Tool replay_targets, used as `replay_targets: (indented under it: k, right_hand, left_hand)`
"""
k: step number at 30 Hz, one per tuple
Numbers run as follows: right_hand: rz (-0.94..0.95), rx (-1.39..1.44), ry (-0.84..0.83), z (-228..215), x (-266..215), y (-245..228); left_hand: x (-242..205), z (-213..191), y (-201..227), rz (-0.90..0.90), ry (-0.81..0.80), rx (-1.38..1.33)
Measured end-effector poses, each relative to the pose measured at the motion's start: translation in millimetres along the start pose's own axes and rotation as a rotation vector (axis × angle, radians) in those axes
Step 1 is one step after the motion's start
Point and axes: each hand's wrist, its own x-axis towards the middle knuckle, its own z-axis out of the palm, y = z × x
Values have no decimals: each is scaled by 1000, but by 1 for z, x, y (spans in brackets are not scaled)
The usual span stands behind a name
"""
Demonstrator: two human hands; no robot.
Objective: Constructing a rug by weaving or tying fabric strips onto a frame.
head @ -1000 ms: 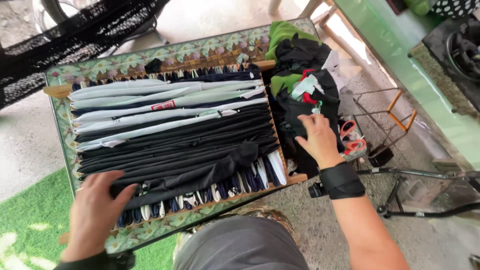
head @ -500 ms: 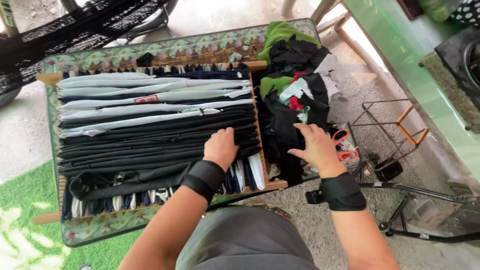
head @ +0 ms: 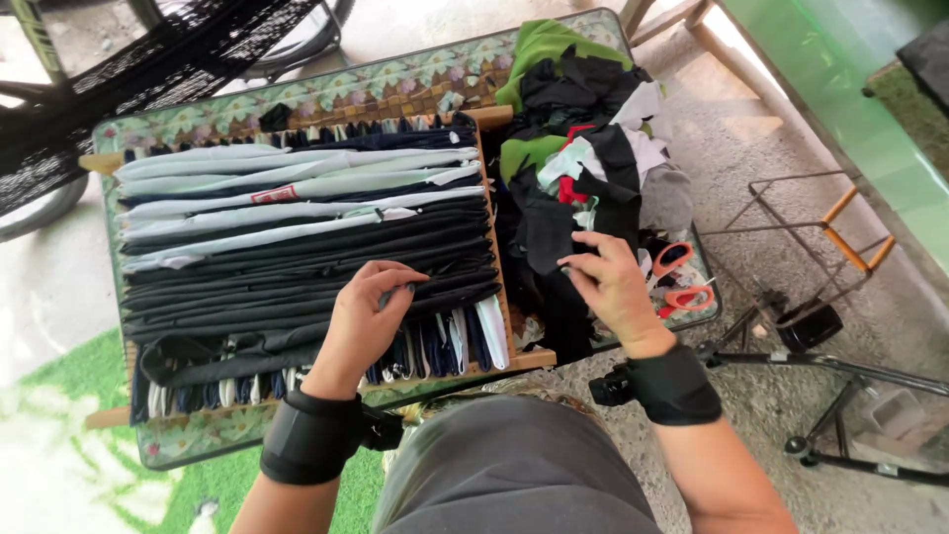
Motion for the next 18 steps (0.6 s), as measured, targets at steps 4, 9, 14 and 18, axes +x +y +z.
replay_targets:
  k: [4,9,14,18]
  right_hand:
    - [113,347,5,-38,27,-36]
    - [198,951,187,-105,45,-72]
    - [107,1102,382,-168,47,-136]
    - [67,572,-96,-118,66,-141]
  left_hand:
    - [-3,-2,25,-109,-7,-157]
    - [2,2,48,-146,-44,-494]
    - [0,4,61,-60,-4,-362]
    - [-3,4,73,115,20,-272]
